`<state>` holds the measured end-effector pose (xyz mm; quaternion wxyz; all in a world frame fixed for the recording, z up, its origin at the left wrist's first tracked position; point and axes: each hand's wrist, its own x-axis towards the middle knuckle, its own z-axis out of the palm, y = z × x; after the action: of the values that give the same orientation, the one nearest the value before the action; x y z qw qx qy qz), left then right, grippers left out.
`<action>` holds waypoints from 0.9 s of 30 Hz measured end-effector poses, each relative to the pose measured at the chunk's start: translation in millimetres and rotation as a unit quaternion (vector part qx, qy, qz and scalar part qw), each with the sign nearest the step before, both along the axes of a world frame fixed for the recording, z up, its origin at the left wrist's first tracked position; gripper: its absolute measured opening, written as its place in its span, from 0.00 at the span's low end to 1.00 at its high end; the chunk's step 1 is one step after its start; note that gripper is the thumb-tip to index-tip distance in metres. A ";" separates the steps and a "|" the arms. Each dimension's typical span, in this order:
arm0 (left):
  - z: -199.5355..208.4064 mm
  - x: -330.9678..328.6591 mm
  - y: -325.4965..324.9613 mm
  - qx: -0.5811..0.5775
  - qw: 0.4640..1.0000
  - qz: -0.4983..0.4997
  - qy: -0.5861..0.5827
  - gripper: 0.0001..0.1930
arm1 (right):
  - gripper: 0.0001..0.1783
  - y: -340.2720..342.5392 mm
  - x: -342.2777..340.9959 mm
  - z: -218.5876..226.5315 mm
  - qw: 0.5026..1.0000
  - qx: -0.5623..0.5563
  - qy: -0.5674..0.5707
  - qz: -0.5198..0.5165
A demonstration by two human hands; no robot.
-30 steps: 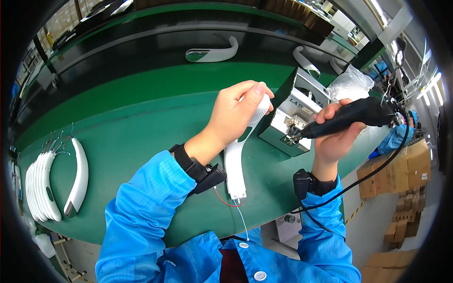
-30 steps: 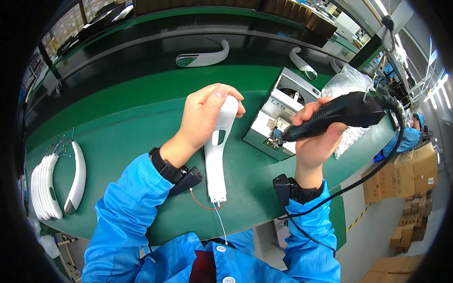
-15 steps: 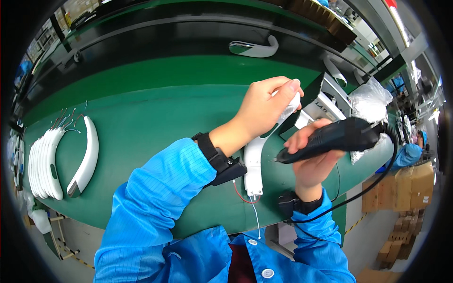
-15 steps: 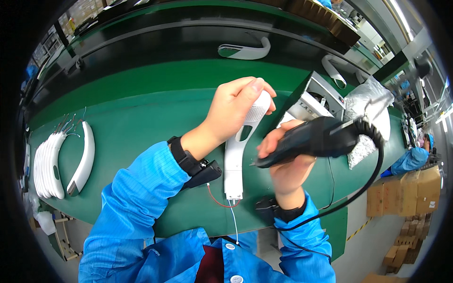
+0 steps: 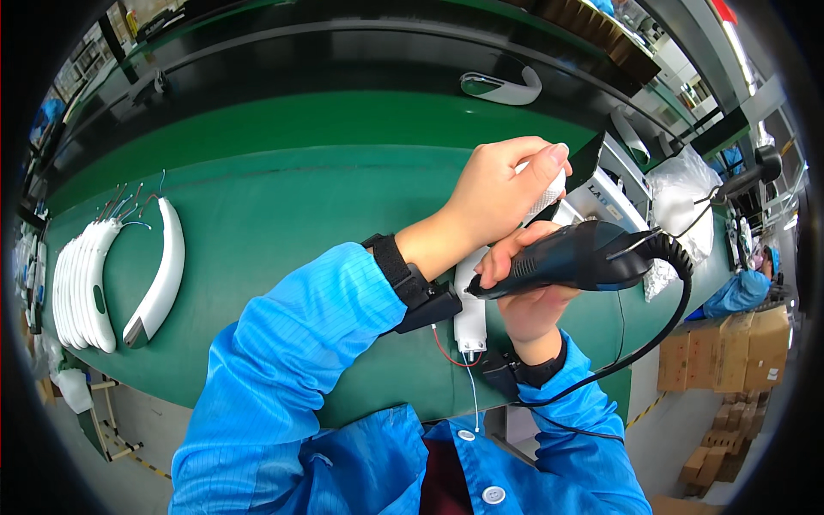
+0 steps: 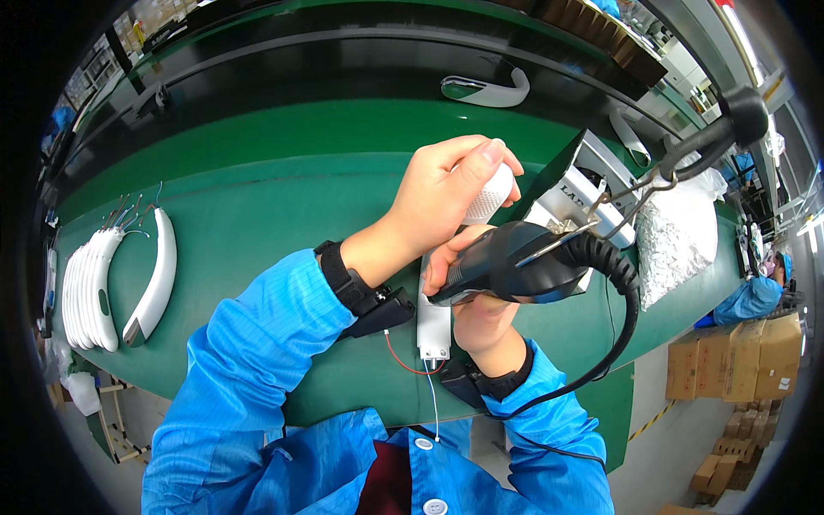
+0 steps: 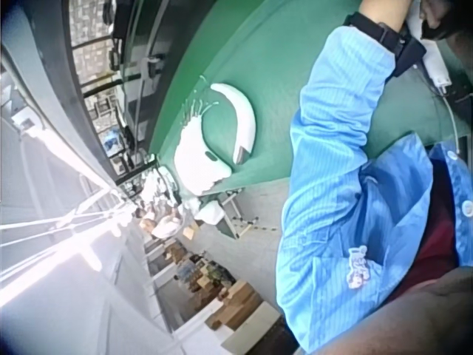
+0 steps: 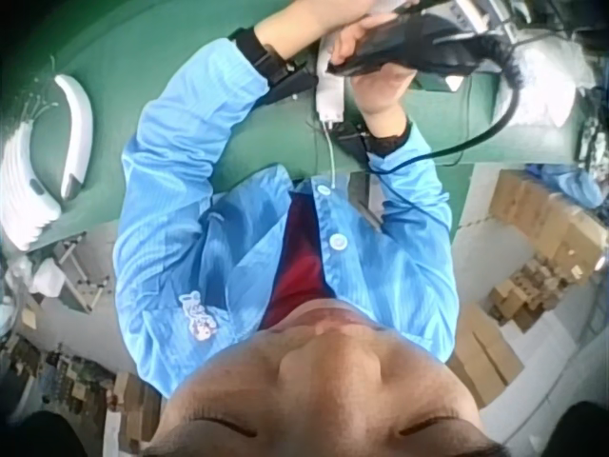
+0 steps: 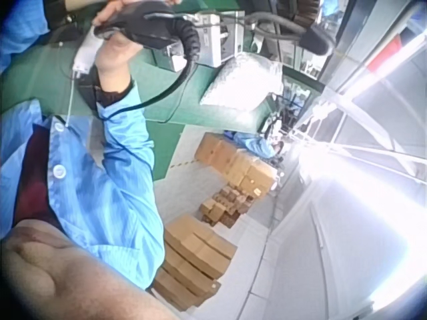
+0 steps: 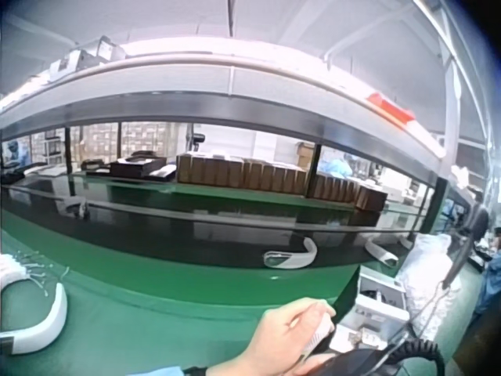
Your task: Assembling white curved plastic electronic components using a power screwdriver on a factory assembly line.
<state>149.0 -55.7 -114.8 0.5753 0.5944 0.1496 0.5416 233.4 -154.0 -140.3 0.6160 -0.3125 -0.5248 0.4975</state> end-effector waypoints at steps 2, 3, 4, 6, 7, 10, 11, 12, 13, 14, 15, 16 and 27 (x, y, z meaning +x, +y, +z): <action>2.5 -2.8 -1.3 -0.011 1.000 -0.003 0.009 0.21 | 0.46 1.5 0.3 -1.7 1.000 -0.009 0.001 -0.003; 4.0 -3.9 -1.5 -0.022 1.000 -0.008 0.018 0.21 | 0.46 2.7 0.2 -2.4 1.000 -0.008 0.001 -0.003; 3.9 -3.7 0.4 -0.021 1.000 -0.007 0.018 0.21 | 0.45 4.5 -0.2 -2.7 1.000 -0.003 0.004 -0.004; 4.4 -4.5 3.4 0.001 1.000 -0.008 0.005 0.19 | 0.45 4.5 -2.5 -2.0 1.000 0.003 0.007 -0.002; 6.4 -8.3 7.6 0.004 1.000 -0.007 0.006 0.19 | 0.45 3.9 -4.1 -0.2 1.000 0.000 0.017 0.000; 36.3 -30.4 11.3 0.212 0.907 0.098 0.350 0.19 | 0.43 -0.5 0.7 6.7 0.999 0.021 0.040 0.002; 37.1 -34.5 16.6 0.260 0.878 0.124 0.382 0.17 | 0.42 -1.4 3.1 10.8 0.998 0.044 0.051 0.006; 38.9 -47.0 21.8 0.264 0.861 0.136 0.413 0.17 | 0.42 -4.0 4.7 17.4 0.992 0.107 0.068 -0.022; 40.7 -60.7 27.7 0.268 0.842 0.148 0.444 0.17 | 0.41 0.1 8.8 27.1 0.977 0.182 0.109 -0.011; 43.3 -72.8 35.3 0.234 0.852 0.186 0.430 0.18 | 0.41 -2.0 18.4 42.1 0.975 0.197 0.099 -0.038; 44.8 -86.7 45.4 0.201 0.859 0.221 0.416 0.18 | 0.41 -4.4 29.9 50.9 0.971 0.211 0.092 -0.068; 49.5 -101.3 57.5 0.182 0.828 0.294 0.441 0.18 | 0.41 -4.2 43.9 52.7 0.967 0.223 0.096 -0.075; 3.9 -75.3 118.8 0.119 0.714 0.297 0.623 0.33 | 0.42 -5.1 85.9 29.4 0.963 0.184 0.087 -0.177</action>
<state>73.7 63.1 -110.9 0.0858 0.7860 0.5769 0.2052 319.3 -159.1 -111.0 0.7844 -0.2372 -0.4883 0.3001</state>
